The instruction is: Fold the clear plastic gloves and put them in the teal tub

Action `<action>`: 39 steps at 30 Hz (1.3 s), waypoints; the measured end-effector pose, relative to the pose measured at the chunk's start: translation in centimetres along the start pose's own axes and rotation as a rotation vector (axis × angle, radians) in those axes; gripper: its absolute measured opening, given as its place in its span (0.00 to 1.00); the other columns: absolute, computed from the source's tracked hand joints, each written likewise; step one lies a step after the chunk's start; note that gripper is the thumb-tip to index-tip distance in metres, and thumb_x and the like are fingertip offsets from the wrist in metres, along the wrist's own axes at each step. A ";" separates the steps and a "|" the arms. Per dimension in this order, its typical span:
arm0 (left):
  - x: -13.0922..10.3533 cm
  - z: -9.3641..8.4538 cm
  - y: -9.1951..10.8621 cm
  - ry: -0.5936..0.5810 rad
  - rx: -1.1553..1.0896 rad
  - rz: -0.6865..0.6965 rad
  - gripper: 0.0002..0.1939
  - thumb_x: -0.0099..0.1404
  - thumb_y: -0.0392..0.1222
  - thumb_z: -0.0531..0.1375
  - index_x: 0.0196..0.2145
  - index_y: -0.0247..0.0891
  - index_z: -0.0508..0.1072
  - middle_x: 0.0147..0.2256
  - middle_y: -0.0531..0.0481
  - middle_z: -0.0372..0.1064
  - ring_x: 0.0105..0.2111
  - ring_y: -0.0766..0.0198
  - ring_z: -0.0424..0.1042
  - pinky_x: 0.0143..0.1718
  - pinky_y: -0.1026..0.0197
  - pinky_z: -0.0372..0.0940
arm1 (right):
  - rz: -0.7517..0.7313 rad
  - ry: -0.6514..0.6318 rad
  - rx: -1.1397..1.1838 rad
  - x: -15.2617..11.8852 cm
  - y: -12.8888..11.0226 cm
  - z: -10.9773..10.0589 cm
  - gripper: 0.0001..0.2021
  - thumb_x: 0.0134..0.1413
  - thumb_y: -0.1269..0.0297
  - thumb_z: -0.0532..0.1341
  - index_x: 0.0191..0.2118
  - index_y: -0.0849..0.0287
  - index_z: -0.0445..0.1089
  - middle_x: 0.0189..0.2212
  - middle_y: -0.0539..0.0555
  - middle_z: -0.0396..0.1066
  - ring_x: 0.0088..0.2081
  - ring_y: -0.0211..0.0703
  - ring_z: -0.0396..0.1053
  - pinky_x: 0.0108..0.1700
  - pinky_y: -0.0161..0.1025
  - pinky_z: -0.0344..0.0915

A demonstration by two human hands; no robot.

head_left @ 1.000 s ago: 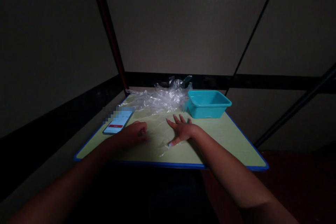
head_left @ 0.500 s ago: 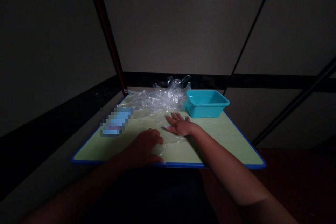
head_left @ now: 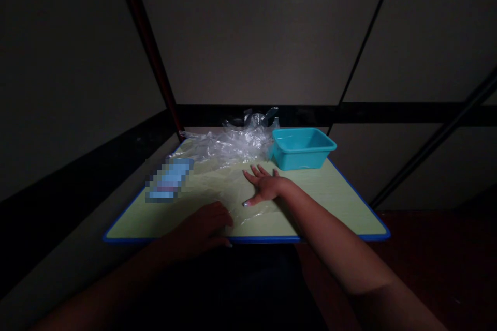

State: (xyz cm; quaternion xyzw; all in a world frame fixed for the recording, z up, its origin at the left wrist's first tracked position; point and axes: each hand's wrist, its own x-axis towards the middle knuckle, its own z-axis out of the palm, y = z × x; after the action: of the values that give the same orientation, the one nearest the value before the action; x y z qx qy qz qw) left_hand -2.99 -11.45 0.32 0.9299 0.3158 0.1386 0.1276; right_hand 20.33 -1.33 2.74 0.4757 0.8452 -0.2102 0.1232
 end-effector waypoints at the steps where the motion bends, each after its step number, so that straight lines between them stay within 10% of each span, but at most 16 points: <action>1: -0.1 0.2 -0.1 -0.001 -0.012 -0.018 0.14 0.63 0.51 0.57 0.41 0.40 0.67 0.39 0.49 0.67 0.41 0.59 0.63 0.45 0.57 0.59 | -0.002 -0.002 0.001 0.0 0.0 0.0 0.58 0.37 0.31 0.57 0.65 0.49 0.22 0.65 0.55 0.13 0.64 0.60 0.14 0.55 0.72 0.23; 9: -0.8 1.2 0.0 0.061 0.067 0.000 0.19 0.64 0.50 0.56 0.51 0.41 0.66 0.43 0.45 0.66 0.42 0.58 0.64 0.43 0.56 0.61 | -0.019 0.030 0.013 -0.3 0.0 -0.2 0.56 0.38 0.30 0.54 0.66 0.50 0.24 0.66 0.57 0.15 0.65 0.58 0.16 0.55 0.72 0.24; 20: -0.4 1.5 0.6 0.282 0.074 0.114 0.14 0.68 0.43 0.50 0.34 0.42 0.75 0.36 0.48 0.72 0.41 0.62 0.67 0.45 0.55 0.62 | -0.001 0.054 0.033 -0.6 -0.1 -0.5 0.55 0.39 0.29 0.53 0.66 0.49 0.26 0.66 0.58 0.17 0.65 0.60 0.17 0.56 0.71 0.24; 26: 2.3 -0.8 0.7 0.282 -0.165 -0.179 0.16 0.67 0.47 0.50 0.33 0.38 0.74 0.35 0.48 0.74 0.38 0.62 0.71 0.42 0.58 0.64 | -0.005 0.063 0.028 -0.6 0.0 -0.4 0.49 0.46 0.32 0.50 0.66 0.51 0.29 0.66 0.58 0.22 0.65 0.59 0.21 0.56 0.71 0.26; 31: 5.2 -2.5 -0.6 0.174 -0.343 -0.393 0.15 0.61 0.47 0.53 0.27 0.36 0.72 0.27 0.51 0.72 0.29 0.63 0.69 0.32 0.62 0.62 | -0.079 0.278 0.097 0.0 0.5 -0.6 0.31 0.61 0.46 0.46 0.65 0.56 0.46 0.67 0.60 0.35 0.66 0.54 0.31 0.60 0.62 0.35; 35: 6.8 -3.2 -1.9 0.103 -0.342 -0.412 0.13 0.58 0.47 0.54 0.25 0.36 0.72 0.24 0.53 0.69 0.26 0.65 0.66 0.29 0.63 0.60 | -0.223 0.554 0.234 0.0 0.8 -1.3 0.20 0.64 0.59 0.46 0.53 0.63 0.65 0.52 0.61 0.66 0.53 0.44 0.62 0.53 0.40 0.56; 39: 7.6 -2.9 -2.9 0.075 -0.290 -0.415 0.12 0.58 0.45 0.54 0.27 0.36 0.71 0.26 0.53 0.69 0.28 0.64 0.67 0.32 0.62 0.62 | -0.120 0.445 0.230 -0.7 0.6 -1.7 0.17 0.61 0.55 0.51 0.40 0.63 0.70 0.34 0.57 0.74 0.35 0.42 0.69 0.36 0.35 0.60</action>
State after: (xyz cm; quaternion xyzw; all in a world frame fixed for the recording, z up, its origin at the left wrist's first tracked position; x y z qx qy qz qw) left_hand 0.20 -4.11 3.46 0.8114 0.4811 0.1877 0.2738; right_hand 21.24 -0.77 4.38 0.4701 0.8487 -0.2021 -0.1336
